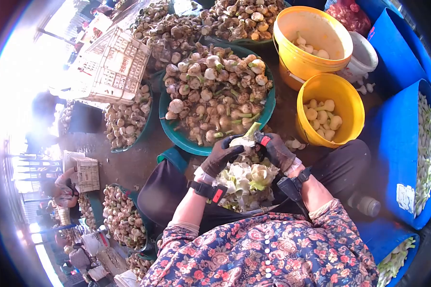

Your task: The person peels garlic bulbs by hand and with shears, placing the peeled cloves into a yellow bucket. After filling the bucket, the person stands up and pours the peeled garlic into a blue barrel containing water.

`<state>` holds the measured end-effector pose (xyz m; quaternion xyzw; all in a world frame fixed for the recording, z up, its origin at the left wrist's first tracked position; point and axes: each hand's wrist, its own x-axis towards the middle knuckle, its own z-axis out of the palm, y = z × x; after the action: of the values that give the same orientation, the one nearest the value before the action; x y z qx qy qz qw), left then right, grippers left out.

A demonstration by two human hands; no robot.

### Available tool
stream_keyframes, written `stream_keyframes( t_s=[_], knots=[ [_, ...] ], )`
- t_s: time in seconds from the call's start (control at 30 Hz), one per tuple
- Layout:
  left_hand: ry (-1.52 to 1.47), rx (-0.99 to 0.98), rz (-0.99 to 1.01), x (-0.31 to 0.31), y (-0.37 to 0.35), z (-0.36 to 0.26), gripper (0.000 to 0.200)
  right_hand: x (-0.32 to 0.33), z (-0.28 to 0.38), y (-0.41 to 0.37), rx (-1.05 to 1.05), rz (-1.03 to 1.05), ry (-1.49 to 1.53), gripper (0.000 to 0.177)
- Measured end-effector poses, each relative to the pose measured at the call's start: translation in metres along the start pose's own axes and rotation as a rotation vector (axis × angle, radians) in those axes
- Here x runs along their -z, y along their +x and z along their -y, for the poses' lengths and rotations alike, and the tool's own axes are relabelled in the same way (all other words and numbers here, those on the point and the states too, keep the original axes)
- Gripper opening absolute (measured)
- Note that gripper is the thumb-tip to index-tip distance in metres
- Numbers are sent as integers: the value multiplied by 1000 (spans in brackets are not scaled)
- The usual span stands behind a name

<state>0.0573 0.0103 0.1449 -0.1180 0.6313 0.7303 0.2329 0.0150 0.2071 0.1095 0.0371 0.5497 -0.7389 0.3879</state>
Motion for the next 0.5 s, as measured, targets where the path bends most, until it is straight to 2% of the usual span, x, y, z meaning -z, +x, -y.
stream_keyframes(
  t_s=[0.07,0.1,0.13,0.2,0.23,0.3,0.4,0.5],
  knots=[
    [-162,-42,-42,-10,-6,8,51,-9,7,-8,-79,11,231,47],
    [-229,-142,-68,-16,-2,22,53,-8,-2,1,-134,-17,386,55],
    [-157,-233,-165,-22,-1,31,49,-6,-1,0,-160,41,415,56],
    [12,-217,-113,-18,2,40,39,2,-2,-5,-218,148,478,59],
    [75,-214,-102,-20,1,41,36,2,-7,-7,-249,86,445,63],
    [203,-210,-89,-22,1,41,28,4,-37,11,-176,108,425,57],
    [-70,-110,-212,-23,7,35,25,6,-37,10,-137,296,414,46],
    [-33,-223,-254,-43,12,37,20,2,-36,2,-245,505,783,38]
  ],
)
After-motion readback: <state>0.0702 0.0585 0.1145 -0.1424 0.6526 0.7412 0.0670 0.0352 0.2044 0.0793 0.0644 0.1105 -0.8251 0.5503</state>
